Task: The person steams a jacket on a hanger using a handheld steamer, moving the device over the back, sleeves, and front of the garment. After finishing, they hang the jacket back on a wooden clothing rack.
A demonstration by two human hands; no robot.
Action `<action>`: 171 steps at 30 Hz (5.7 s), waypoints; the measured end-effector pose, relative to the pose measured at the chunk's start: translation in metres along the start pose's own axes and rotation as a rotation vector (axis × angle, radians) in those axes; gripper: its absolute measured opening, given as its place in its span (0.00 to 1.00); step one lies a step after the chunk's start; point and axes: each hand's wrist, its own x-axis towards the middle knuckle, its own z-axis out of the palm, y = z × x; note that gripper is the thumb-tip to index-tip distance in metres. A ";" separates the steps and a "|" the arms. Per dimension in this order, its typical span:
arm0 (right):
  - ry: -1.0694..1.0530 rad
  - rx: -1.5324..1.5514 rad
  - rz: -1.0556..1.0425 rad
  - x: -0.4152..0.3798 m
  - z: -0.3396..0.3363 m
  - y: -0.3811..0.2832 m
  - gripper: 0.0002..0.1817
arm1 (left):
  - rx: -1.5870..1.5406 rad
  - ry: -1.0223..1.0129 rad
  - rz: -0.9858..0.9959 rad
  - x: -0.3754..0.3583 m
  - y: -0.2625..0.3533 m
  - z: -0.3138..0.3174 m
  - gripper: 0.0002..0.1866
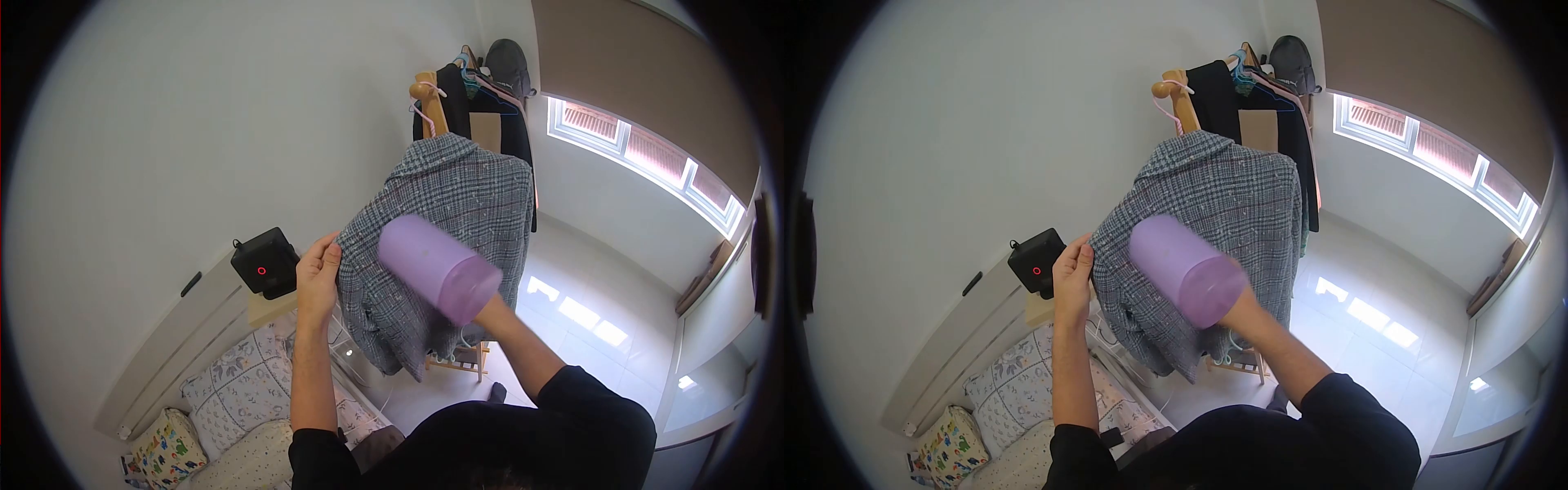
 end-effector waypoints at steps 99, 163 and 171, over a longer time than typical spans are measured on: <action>0.011 0.376 1.114 -0.497 -0.030 0.298 0.13 | 0.773 0.400 0.416 0.105 0.117 0.171 0.08; -1.383 0.879 0.296 -0.446 0.253 -0.119 0.30 | 1.716 0.962 0.005 -0.437 0.413 0.167 0.15; -0.903 0.647 0.674 -0.437 0.072 0.017 0.25 | 1.610 0.424 0.530 -0.313 0.392 0.126 0.15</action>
